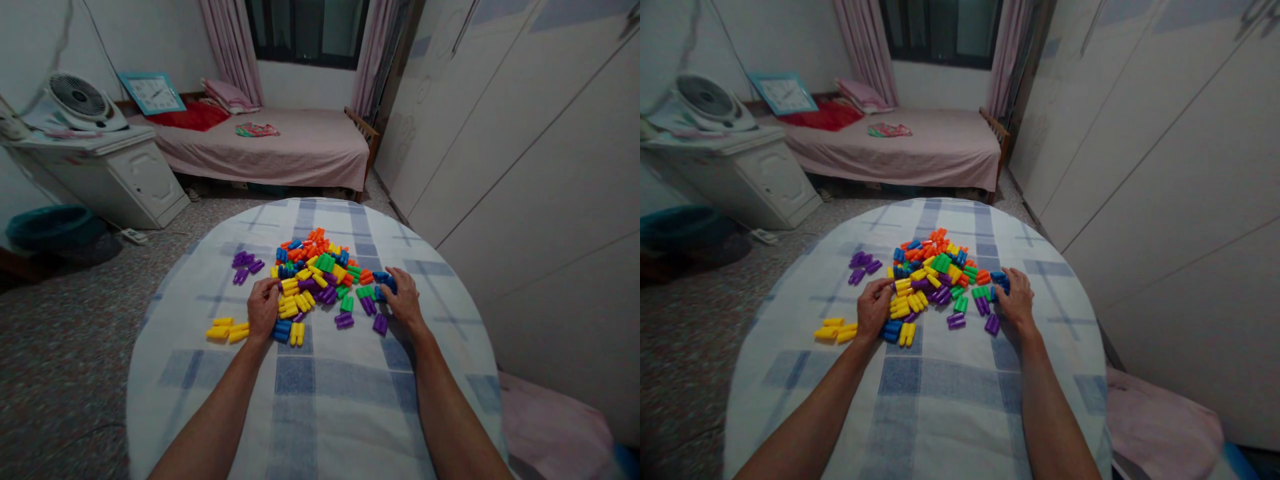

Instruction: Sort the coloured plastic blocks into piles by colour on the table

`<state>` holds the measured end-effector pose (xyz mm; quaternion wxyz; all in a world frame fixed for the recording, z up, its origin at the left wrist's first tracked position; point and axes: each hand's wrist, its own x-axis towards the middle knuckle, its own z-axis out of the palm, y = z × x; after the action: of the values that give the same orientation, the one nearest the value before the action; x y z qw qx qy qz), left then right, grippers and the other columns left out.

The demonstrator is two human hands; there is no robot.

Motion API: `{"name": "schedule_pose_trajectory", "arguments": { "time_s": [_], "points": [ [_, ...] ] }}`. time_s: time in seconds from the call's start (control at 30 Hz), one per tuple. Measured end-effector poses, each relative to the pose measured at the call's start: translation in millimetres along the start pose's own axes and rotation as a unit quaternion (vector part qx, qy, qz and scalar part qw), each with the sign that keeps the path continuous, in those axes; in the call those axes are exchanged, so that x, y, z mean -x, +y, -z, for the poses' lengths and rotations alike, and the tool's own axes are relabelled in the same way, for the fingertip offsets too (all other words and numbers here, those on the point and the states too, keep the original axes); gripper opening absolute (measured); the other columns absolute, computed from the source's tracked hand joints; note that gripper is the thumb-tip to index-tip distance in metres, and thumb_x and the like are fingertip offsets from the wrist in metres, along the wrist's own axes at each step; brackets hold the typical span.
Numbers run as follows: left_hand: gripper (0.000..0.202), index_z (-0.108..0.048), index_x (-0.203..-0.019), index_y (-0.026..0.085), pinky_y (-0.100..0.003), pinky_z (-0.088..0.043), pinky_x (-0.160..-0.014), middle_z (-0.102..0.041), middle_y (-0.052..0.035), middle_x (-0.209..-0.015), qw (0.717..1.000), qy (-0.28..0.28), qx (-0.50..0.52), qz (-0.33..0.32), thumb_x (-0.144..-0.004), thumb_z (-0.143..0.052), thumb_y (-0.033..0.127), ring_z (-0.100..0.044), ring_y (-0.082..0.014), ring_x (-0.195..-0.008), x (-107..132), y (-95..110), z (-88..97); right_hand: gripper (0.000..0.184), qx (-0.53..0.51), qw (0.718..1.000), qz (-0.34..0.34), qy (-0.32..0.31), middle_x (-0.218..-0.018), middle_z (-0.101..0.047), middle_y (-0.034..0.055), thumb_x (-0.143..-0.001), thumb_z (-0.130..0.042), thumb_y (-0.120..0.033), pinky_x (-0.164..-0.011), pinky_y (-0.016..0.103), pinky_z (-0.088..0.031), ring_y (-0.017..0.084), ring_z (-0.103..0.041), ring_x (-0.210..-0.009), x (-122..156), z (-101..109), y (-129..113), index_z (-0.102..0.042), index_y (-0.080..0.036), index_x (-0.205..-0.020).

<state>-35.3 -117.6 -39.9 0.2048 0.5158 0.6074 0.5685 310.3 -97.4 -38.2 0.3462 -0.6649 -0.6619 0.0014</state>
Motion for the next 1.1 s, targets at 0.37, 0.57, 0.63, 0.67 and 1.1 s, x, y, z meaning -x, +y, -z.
{"name": "schedule_pose_trajectory", "arguments": {
  "time_s": [0.37,0.57,0.63,0.67,1.1],
  "points": [
    [0.021,-0.066,-0.090,0.018,-0.035,-0.049,-0.091,-0.062,-0.0068,-0.096,1.000,-0.017,0.000,-0.002,-0.080,-0.053,0.031,-0.061,-0.0196,-0.096,1,-4,1.4,0.048,0.094,0.988,0.086,-0.089,-0.141,-0.044,0.0123,-0.087,-0.053,-0.043,-0.097,0.050,-0.042,0.031,-0.042,-0.127,-16,-10,10,-0.055,-0.025,-0.132],
    [0.020,-0.066,-0.090,0.018,-0.034,-0.050,-0.090,-0.062,-0.0072,-0.097,1.000,-0.019,0.000,0.002,-0.080,-0.052,0.028,-0.060,-0.0195,-0.096,1,-1,1.0,0.043,0.116,0.991,0.053,-0.031,-0.127,-0.053,0.0133,-0.089,-0.050,-0.044,-0.091,0.048,-0.044,0.030,-0.047,-0.117,-55,-30,17,-0.060,-0.023,-0.126],
    [0.020,-0.066,-0.089,0.018,-0.034,-0.050,-0.089,-0.062,-0.0070,-0.097,1.000,-0.018,0.000,0.003,-0.080,-0.052,0.028,-0.060,-0.0195,-0.096,1,0,0.9,0.042,0.120,0.992,0.042,-0.017,-0.124,-0.055,0.0131,-0.090,-0.049,-0.044,-0.090,0.047,-0.043,0.030,-0.047,-0.115,-68,-38,19,-0.061,-0.023,-0.124],
    [0.020,-0.066,-0.089,0.018,-0.034,-0.050,-0.089,-0.062,-0.0069,-0.097,1.000,-0.018,0.001,0.003,-0.080,-0.052,0.028,-0.060,-0.0196,-0.096,1,0,0.9,0.041,0.123,0.992,0.039,-0.013,-0.123,-0.055,0.0131,-0.090,-0.049,-0.044,-0.090,0.047,-0.043,0.030,-0.047,-0.115,-74,-41,20,-0.062,-0.023,-0.123],
    [0.026,-0.065,-0.102,0.020,-0.035,-0.048,-0.096,-0.061,-0.0081,-0.107,0.999,-0.032,-0.024,-0.024,-0.087,-0.050,0.034,-0.059,-0.0198,-0.106,1,-8,-0.8,0.047,0.047,0.998,0.020,0.047,-0.139,-0.046,0.0139,-0.095,-0.035,-0.043,-0.107,0.055,-0.030,0.030,-0.032,-0.134,-81,-43,20,-0.053,-0.018,-0.130]
  ]
}}
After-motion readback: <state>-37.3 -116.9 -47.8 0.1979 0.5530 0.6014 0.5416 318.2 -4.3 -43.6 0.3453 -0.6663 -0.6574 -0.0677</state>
